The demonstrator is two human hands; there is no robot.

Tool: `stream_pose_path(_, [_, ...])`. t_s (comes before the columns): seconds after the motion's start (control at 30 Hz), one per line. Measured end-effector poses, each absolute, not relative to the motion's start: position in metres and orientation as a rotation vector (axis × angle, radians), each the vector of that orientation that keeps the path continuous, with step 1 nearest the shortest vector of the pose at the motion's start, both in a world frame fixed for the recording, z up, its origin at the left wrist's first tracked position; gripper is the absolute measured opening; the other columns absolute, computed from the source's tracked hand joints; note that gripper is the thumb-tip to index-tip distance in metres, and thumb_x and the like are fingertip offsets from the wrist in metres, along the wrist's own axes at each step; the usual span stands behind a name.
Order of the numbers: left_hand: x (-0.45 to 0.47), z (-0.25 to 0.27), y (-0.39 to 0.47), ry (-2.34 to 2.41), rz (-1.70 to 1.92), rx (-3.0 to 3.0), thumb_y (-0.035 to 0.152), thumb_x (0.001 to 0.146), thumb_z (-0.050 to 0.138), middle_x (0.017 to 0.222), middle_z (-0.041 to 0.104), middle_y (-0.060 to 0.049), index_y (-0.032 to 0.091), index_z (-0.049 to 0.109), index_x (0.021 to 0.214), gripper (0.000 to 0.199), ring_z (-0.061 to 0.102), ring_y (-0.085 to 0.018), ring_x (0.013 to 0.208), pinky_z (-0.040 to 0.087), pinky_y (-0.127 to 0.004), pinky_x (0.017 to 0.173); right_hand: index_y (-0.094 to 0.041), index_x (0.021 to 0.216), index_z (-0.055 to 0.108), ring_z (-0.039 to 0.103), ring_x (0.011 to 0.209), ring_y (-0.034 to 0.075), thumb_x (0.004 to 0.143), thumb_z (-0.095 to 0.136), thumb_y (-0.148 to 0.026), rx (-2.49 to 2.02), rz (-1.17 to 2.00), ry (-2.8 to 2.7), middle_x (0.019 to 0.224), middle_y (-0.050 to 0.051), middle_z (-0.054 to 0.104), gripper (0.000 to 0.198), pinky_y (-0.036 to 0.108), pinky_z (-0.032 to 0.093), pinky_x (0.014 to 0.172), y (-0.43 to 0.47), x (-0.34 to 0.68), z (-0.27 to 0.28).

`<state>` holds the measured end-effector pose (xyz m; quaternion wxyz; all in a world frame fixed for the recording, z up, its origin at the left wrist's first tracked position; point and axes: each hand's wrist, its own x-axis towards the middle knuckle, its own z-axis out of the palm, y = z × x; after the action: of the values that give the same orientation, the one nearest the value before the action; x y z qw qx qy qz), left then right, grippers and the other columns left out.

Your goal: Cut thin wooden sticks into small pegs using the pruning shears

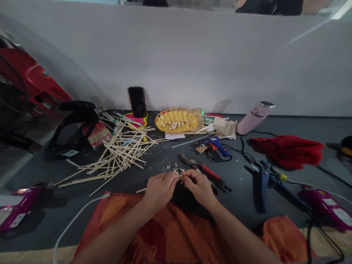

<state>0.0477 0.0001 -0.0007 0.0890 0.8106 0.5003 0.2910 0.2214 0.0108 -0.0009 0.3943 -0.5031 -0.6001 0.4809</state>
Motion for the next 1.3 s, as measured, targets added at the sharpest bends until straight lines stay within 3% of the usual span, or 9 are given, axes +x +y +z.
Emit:
stream_pose_path(0.73, [0.046,-0.004,0.0,1.521,0.805,2.281,0.027,0.094,0.048,0.089,0.075,0.0,0.022,0.065,0.096,0.017,0.069,-0.013,0.074,0.045,-0.022,0.066,-0.018,0.075,0.059,0.04,0.053,0.009,0.083,0.058,-0.033,-1.211,1.355,-1.373,0.06,-0.004,0.048,0.017,0.021,0.033,0.05,0.01,0.221,-0.004])
stream_pose_path(1.03, [0.045,0.001,0.001,1.541,0.752,2.143,0.029,0.093,0.048,0.089,0.075,0.0,0.022,0.065,0.098,0.019,0.069,-0.013,0.075,0.045,-0.021,0.067,-0.019,0.09,0.065,0.042,0.053,0.008,0.085,0.059,-0.039,-1.168,1.5,-1.379,0.066,-0.003,0.055,0.021,0.021,0.032,0.049,0.01,0.22,-0.007])
stream_pose_path(1.3, [0.048,-0.002,-0.001,1.537,0.697,2.169,0.029,0.093,0.047,0.082,0.074,0.001,0.022,0.065,0.096,0.019,0.068,-0.013,0.071,0.044,-0.021,0.064,-0.018,0.078,0.06,0.045,0.057,0.009,0.086,0.057,-0.031,-1.178,1.379,-1.453,0.063,-0.004,0.053,0.016,0.022,0.035,0.054,0.009,0.221,-0.006])
